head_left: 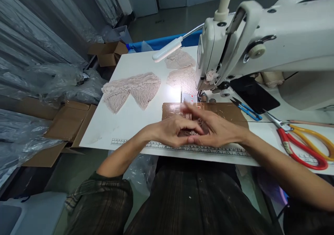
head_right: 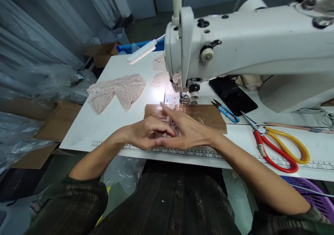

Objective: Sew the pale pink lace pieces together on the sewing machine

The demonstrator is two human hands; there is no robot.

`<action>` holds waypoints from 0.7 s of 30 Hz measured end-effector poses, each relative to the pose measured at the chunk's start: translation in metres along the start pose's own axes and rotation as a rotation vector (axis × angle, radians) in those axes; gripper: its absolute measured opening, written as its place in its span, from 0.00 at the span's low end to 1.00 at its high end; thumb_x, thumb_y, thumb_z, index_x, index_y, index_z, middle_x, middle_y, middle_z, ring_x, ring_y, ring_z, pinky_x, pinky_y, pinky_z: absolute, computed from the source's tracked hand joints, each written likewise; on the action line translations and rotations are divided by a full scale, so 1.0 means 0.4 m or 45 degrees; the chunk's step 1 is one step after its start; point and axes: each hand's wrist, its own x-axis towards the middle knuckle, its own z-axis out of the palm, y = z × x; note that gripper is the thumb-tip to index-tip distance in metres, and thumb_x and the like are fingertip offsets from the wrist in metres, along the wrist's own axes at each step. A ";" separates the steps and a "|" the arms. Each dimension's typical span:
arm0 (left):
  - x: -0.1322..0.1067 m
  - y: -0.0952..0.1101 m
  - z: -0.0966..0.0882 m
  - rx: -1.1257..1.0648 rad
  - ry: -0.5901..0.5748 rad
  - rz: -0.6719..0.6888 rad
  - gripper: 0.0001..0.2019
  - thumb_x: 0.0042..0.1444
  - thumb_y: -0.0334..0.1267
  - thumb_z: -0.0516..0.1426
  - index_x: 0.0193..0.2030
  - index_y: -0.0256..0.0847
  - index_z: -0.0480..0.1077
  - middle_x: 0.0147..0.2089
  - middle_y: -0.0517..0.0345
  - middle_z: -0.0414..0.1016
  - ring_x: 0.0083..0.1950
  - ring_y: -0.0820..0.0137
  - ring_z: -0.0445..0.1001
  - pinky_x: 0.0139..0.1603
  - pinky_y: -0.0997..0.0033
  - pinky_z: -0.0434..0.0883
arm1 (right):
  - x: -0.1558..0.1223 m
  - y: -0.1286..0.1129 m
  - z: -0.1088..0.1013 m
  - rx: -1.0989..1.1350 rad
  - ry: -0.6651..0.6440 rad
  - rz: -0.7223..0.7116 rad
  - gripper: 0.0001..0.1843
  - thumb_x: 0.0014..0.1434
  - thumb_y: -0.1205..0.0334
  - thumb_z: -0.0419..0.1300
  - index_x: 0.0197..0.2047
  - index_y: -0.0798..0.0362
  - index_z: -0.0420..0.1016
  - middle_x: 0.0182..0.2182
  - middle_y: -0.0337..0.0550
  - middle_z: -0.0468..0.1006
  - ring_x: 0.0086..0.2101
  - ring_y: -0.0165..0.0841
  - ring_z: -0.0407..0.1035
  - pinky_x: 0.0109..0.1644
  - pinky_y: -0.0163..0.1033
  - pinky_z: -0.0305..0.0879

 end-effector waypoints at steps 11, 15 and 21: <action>-0.097 0.203 -0.012 -0.047 -0.128 -0.262 0.16 0.61 0.35 0.66 0.56 0.48 0.78 0.40 0.55 0.86 0.32 0.72 0.81 0.31 0.75 0.73 | -0.098 -0.154 0.015 0.500 -0.466 0.041 0.08 0.60 0.59 0.65 0.34 0.55 0.77 0.36 0.41 0.76 0.37 0.27 0.69 0.44 0.33 0.65; -0.085 0.202 -0.021 -0.095 -0.169 -0.268 0.11 0.65 0.34 0.61 0.51 0.46 0.80 0.37 0.54 0.85 0.32 0.71 0.81 0.32 0.75 0.74 | -0.131 -0.160 0.023 0.536 -0.468 0.176 0.07 0.56 0.62 0.65 0.37 0.55 0.75 0.33 0.39 0.75 0.33 0.27 0.67 0.38 0.31 0.64; -0.098 0.171 -0.058 -0.091 -0.089 -0.311 0.04 0.62 0.35 0.64 0.36 0.42 0.80 0.30 0.57 0.81 0.29 0.74 0.76 0.32 0.76 0.73 | -0.162 -0.129 -0.030 0.617 -0.532 0.412 0.14 0.62 0.53 0.63 0.35 0.57 0.77 0.28 0.40 0.74 0.29 0.26 0.65 0.33 0.30 0.62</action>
